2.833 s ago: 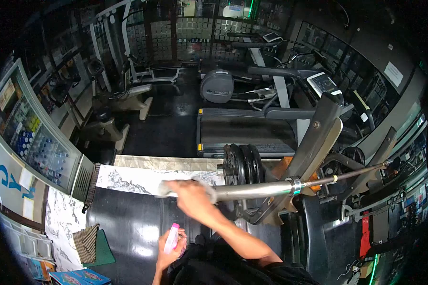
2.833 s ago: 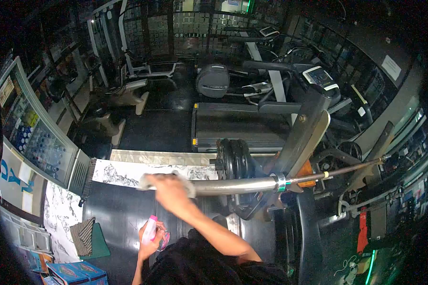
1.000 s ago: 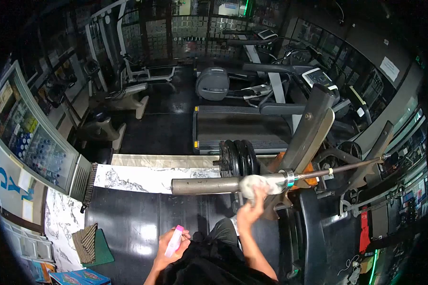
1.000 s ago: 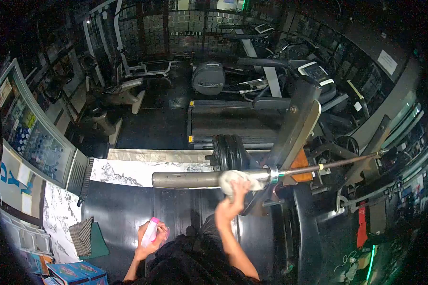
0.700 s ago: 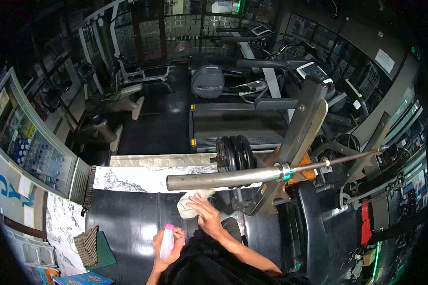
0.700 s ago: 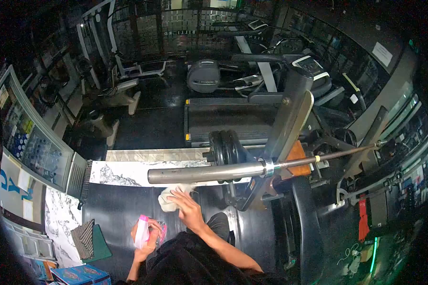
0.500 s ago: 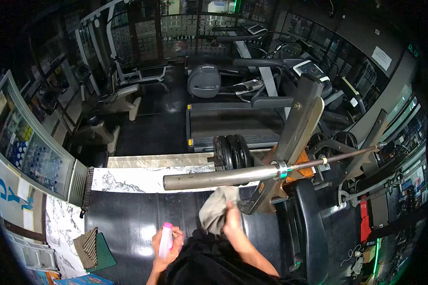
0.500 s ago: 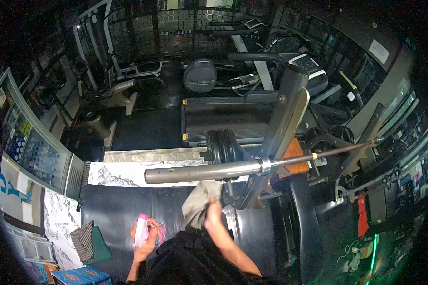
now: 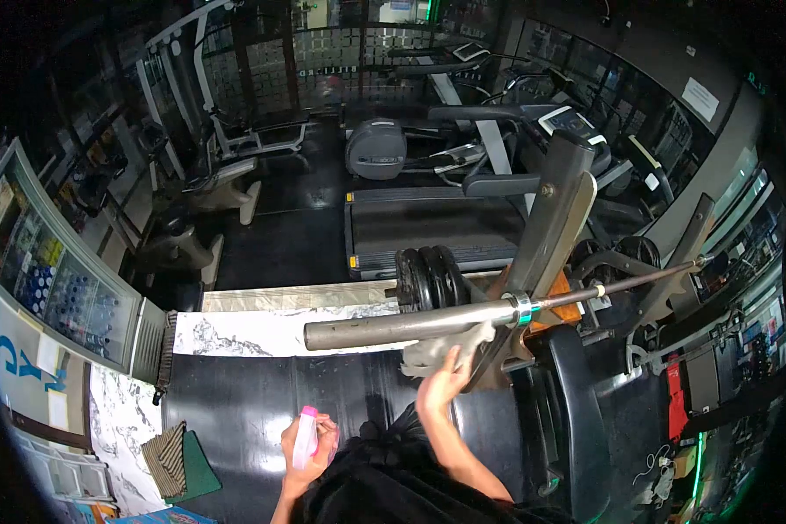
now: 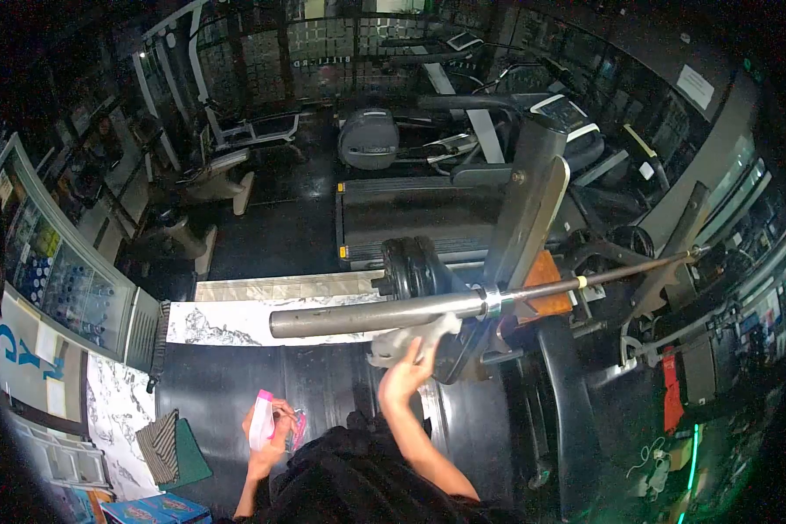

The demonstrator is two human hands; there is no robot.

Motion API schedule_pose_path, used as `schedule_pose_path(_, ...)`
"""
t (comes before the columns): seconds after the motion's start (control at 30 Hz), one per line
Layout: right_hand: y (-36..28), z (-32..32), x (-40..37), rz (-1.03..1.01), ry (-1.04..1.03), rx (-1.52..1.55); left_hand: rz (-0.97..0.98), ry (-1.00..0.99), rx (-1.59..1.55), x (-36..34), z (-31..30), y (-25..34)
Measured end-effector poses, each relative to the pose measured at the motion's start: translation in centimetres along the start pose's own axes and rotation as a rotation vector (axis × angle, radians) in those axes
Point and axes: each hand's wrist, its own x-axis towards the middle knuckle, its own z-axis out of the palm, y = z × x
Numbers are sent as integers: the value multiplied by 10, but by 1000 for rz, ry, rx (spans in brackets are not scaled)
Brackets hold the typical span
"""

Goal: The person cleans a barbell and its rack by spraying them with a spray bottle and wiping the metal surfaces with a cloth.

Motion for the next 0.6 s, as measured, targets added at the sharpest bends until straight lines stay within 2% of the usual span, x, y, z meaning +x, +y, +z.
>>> schedule_pose_path(0.07, 17, 5, -28, 8, -98, -59, -8, 13, 26, -2, -2, 0)
schedule_pose_path(0.13, 13, 6, -60, 27, -354, -291, -19, 19, 59, -6, -7, 1)
schedule_pose_path(0.2, 24, 11, -89, 122, -502, -184, -15, 77, 24, -9, -10, -1)
schedule_pose_path(0.3, 28, 15, -102, 107, -563, -261, -51, 136, -90, -11, -10, 2)
schedule_pose_path(0.37, 32, 11, -102, 109, -569, -252, -52, 141, -56, -13, -10, -1)
schedule_pose_path(0.43, 48, -5, -104, 155, -794, -242, -56, 151, -21, -14, -9, -6)
schedule_pose_path(0.47, 52, -9, -106, 360, -895, -259, -37, 122, 11, -14, -9, -9)
schedule_pose_path(0.53, 56, -2, -108, 696, -934, -167, -16, 98, 47, -12, -8, -4)
schedule_pose_path(0.57, 59, 2, -105, 699, -942, -167, -21, 71, 68, -12, -8, 1)
schedule_pose_path(0.6, 62, 8, -99, 988, -934, -13, -26, 46, 90, -13, -7, 5)
